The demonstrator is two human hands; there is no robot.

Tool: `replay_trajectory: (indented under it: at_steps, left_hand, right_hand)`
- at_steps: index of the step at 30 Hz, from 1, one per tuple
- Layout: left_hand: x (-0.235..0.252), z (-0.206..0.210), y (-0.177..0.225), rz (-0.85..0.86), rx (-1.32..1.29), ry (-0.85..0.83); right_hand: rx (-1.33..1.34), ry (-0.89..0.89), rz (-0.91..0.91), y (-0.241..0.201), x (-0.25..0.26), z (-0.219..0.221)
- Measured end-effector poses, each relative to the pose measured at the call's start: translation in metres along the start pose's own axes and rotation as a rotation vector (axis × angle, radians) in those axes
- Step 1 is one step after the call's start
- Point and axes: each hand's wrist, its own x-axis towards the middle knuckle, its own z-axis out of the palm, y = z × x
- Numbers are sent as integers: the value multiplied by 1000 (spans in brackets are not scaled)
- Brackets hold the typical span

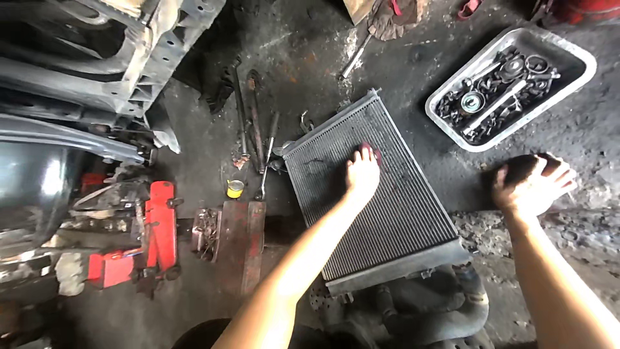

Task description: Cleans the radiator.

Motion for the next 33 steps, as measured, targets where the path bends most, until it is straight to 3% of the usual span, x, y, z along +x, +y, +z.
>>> replay_trajectory:
  at_steps: [3, 5, 12, 14, 18, 25, 27, 30, 33]
  left_hand:
    - [-67, 5, 21, 194, -99, -153]
    - [-88, -3, 22, 300, -87, -223]
    - [10, -15, -7, 69, 94, -7]
    - [-4, -12, 6, 69, 79, -17]
    - [-63, -7, 26, 242, 9, -193]
    - [1, -8, 5, 71, 124, 13]
    - [-22, -2, 17, 101, 96, -12]
    - [-81, -5, 33, 277, -4, -238]
    - [-86, -9, 23, 350, -43, -210]
  right_hand:
    - [7, -20, 0, 1, -2, -1]
    - [13, -22, 0, -1, -2, -2]
    - [0, -4, -9, 3, 0, 0]
    - [-1, 0, -2, 3, 0, 1]
    - [18, -5, -1, 2, 1, 1]
    - [31, 29, -41, 5, 1, 4]
    - [19, 15, -28, 5, 1, 4]
    - [20, -3, -16, 4, 0, 1]
    - [36, 4, -28, 4, -1, 0]
